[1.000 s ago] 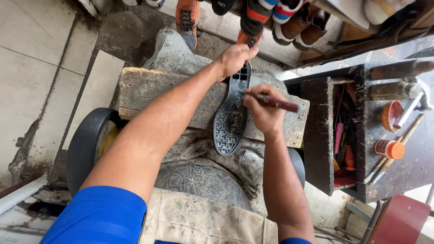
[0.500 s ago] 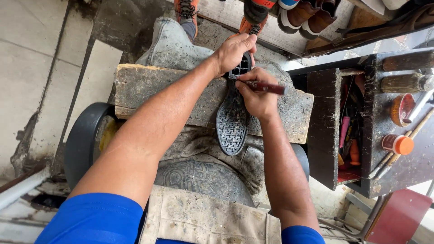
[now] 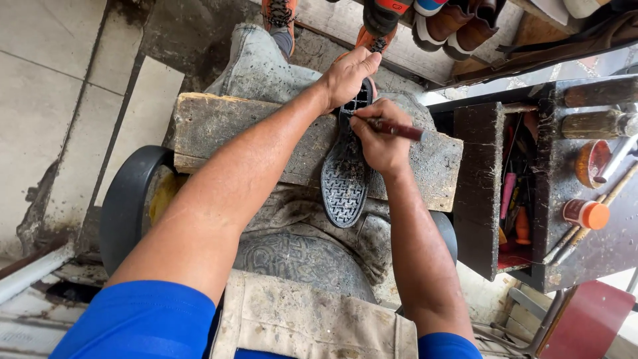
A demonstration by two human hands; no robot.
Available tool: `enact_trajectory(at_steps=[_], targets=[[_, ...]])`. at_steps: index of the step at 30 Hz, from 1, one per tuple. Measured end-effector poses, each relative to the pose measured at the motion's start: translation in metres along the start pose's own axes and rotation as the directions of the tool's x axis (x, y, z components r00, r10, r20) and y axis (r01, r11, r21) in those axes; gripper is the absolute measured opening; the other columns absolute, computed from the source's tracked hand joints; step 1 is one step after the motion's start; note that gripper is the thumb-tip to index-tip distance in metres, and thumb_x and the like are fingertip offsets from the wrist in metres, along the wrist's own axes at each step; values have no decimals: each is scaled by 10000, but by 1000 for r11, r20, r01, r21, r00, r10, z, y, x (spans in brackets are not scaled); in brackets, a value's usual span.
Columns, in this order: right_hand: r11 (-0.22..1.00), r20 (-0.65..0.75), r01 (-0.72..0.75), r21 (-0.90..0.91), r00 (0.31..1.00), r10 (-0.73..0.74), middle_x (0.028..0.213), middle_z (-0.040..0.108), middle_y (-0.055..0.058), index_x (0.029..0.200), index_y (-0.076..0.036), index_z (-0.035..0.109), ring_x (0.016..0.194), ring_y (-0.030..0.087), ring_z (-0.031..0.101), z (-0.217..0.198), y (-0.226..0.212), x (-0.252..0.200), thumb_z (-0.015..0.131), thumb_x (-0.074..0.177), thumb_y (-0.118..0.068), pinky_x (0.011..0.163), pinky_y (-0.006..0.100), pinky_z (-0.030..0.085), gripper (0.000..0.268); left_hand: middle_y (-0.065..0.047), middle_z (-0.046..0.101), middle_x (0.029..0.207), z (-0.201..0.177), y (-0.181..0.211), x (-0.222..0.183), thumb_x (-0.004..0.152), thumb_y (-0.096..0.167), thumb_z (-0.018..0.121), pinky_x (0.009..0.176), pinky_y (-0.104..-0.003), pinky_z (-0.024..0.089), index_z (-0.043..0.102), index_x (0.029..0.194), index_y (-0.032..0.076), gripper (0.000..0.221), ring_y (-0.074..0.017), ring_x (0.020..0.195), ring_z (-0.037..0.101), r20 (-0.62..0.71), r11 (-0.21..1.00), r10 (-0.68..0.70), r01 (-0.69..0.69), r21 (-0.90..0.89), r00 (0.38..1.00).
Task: Preparing a shoe sole for reattachment by marking or scraping the surface with a hand tool
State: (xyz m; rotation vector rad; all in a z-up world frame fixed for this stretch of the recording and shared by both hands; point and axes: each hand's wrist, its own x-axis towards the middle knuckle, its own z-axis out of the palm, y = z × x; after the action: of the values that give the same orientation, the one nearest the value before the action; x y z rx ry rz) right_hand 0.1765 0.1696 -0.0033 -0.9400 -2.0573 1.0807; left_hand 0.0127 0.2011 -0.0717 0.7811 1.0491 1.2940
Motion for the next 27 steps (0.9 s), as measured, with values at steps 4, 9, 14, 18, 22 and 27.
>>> enact_trajectory(at_steps=[4,9,14,18,22,27], targets=[[998,180,-49,28,983,43,842,675,10,869,-123,697,734,141,602,-8,-8,-9,846,842,-56,736,299,480,165,-72,682,631,-1,3,-9,980,511,465,610,-357,523,455,856,147,385,-192,606,723,14,991,51,-53,119,999],[985,101,168,-24,981,-165,800,651,50,863,-95,684,700,205,597,0,-14,-29,819,870,-54,701,358,464,141,-68,726,667,-2,4,-12,974,527,438,588,-357,530,464,906,160,375,-181,592,706,-2,983,-6,6,185,1000],[1000,23,13,22,1000,-14,819,666,61,885,-81,714,719,175,598,3,-11,-38,856,834,-31,698,321,482,158,-81,723,652,-1,-1,-4,975,498,499,529,-322,557,467,895,163,346,-183,574,724,-4,994,30,-30,109,1000],[950,201,312,-10,931,-304,792,642,30,830,-122,627,663,162,599,5,-39,-51,776,904,-36,619,335,487,187,-46,749,663,-2,4,-10,950,542,471,567,-347,552,493,930,177,367,-162,595,717,-23,978,-7,12,207,1000],[976,152,205,77,965,-215,810,672,50,834,-106,678,686,161,619,9,-39,-55,798,871,28,652,320,504,183,-69,741,658,2,6,-7,962,509,494,525,-346,560,495,926,172,339,-185,600,741,11,987,6,-8,162,1000],[970,346,234,62,907,-241,804,672,40,858,-107,653,674,207,640,4,-50,-59,775,890,-82,614,344,492,128,-75,731,634,2,6,-7,977,480,492,546,-339,531,480,920,172,313,-181,603,761,14,984,24,-26,178,1000]])
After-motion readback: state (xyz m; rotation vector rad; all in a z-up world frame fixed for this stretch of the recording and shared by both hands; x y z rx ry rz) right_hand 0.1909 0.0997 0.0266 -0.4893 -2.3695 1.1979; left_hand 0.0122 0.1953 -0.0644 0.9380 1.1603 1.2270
